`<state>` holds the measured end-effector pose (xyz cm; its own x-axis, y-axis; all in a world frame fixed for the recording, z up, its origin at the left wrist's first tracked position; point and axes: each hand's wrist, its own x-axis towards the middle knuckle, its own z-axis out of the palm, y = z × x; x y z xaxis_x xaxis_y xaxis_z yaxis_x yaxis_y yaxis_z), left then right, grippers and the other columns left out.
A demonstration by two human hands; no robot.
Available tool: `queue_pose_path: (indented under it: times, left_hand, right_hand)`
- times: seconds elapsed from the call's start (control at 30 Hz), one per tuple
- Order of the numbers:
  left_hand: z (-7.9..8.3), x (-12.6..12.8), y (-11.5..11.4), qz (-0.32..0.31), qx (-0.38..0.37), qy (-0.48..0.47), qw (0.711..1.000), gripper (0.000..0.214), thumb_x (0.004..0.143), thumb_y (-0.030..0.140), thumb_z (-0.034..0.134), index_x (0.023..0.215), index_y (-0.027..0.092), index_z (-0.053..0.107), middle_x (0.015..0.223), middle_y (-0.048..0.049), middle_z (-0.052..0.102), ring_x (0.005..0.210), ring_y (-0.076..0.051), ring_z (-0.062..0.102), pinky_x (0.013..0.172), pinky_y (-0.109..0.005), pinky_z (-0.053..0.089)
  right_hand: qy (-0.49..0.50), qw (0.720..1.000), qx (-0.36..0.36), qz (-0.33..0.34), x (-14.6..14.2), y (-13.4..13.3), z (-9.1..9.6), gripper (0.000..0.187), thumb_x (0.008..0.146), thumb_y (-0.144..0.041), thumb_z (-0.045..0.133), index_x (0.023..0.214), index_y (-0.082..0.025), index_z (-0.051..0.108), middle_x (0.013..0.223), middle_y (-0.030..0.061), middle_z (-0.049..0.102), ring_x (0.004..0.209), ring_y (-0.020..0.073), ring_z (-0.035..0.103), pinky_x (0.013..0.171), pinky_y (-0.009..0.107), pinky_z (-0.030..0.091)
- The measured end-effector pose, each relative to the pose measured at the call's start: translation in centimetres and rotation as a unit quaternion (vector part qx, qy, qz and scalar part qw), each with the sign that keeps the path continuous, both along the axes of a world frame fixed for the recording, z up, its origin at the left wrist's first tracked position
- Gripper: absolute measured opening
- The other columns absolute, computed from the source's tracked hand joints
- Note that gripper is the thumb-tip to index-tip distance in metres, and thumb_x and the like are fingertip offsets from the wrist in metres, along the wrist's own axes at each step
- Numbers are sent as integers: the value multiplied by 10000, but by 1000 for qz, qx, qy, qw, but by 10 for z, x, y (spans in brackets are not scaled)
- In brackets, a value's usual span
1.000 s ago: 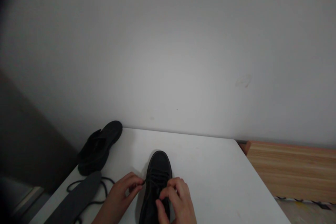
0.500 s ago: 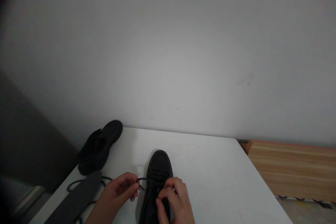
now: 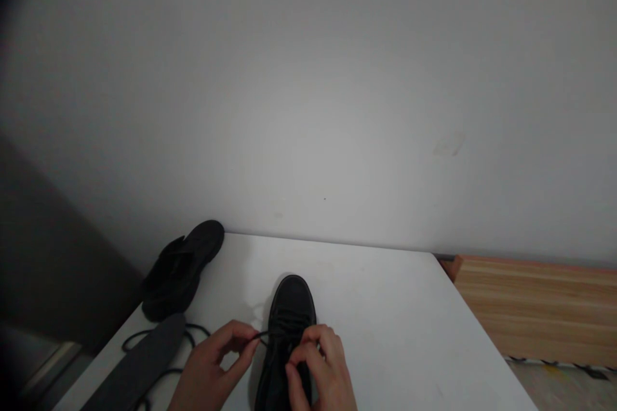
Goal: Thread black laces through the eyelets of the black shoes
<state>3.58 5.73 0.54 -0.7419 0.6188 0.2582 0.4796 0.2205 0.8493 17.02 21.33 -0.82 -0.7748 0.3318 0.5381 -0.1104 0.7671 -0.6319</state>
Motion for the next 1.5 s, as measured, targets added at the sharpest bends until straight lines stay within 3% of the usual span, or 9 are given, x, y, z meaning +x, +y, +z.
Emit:
queue_pose_path:
  times: [0.17, 0.37, 0.57, 0.67, 0.8, 0.87, 1.03, 1.27, 1.5]
  left_hand:
    - [3, 2, -1, 17, 19, 58, 998, 97, 845, 183, 598, 817, 235, 674, 711, 28, 703, 635, -150, 676, 643, -227, 537]
    - [1, 9, 5, 17, 38, 19, 999, 107, 834, 208, 611, 743, 227, 665, 664, 29, 682, 604, -146, 646, 619, -216, 521]
    - [-6, 12, 7, -13, 13, -54, 998, 142, 863, 276, 628, 748, 210, 679, 707, 3, 696, 662, -164, 666, 649, -225, 534]
    - [-10, 10, 8, -22, 20, -78, 997, 147, 869, 290, 641, 759, 202, 683, 727, -5, 697, 683, -172, 675, 662, -234, 544]
    - [-9, 8, 7, -27, 29, -81, 996, 139, 868, 268, 655, 752, 200, 691, 719, 0, 695, 673, -166, 672, 648, -227, 549]
    - [-6, 9, 4, -21, 37, -40, 998, 71, 875, 249, 650, 869, 211, 710, 744, 4, 699, 670, -159, 673, 646, -225, 560]
    - [6, 14, 0, -45, 22, 195, 979, 404, 881, 195, 667, 1275, 268, 612, 977, -48, 695, 861, -183, 690, 782, -264, 592]
    - [8, 17, 12, -117, 20, 255, 960, 253, 919, 76, 491, 1051, 194, 672, 910, -72, 638, 800, -182, 673, 662, -258, 598]
    - [14, 18, 15, -102, 89, 352, 926, 268, 970, 69, 424, 1053, 146, 667, 894, -86, 694, 839, -177, 667, 739, -263, 592]
  right_hand:
    - [4, 1000, 2, -4, 0, 0, 0, 161, 871, -98, 510, 876, -250, 563, 939, 51, 561, 872, 213, 618, 740, 321, 532]
    - [0, 1000, 16, -11, 0, -1, -1, 175, 856, -79, 519, 881, -248, 558, 951, 57, 553, 879, 223, 600, 736, 348, 530]
    - [-9, 995, 77, -57, -3, -5, 4, 289, 821, -84, 566, 1018, -283, 635, 1210, 101, 535, 1075, 310, 542, 863, 512, 488]
    - [-42, 994, 95, -38, -9, -4, 9, 371, 786, -80, 622, 1084, -301, 649, 1335, 100, 515, 1163, 343, 512, 898, 550, 476]
    - [-79, 988, 131, 10, -16, 3, 14, 272, 805, -83, 673, 970, -300, 685, 1294, 89, 582, 1113, 334, 566, 837, 523, 513]
    - [-69, 988, 140, 12, -16, 6, 17, 236, 839, -95, 658, 964, -294, 684, 1253, 94, 605, 1085, 322, 586, 825, 516, 522]
    - [-4, 995, 101, 2, 2, 12, 34, 208, 871, -78, 579, 945, -261, 643, 1122, 101, 612, 1053, 271, 604, 822, 427, 554]
    - [3, 988, 143, 54, 11, 16, 56, 261, 805, -77, 675, 964, -283, 658, 1094, 67, 616, 1027, 248, 608, 848, 375, 534]
    - [-149, 956, 252, -15, -4, 18, 36, 230, 750, -195, 811, 942, -281, 719, 1321, 150, 626, 1118, 375, 593, 886, 562, 463]
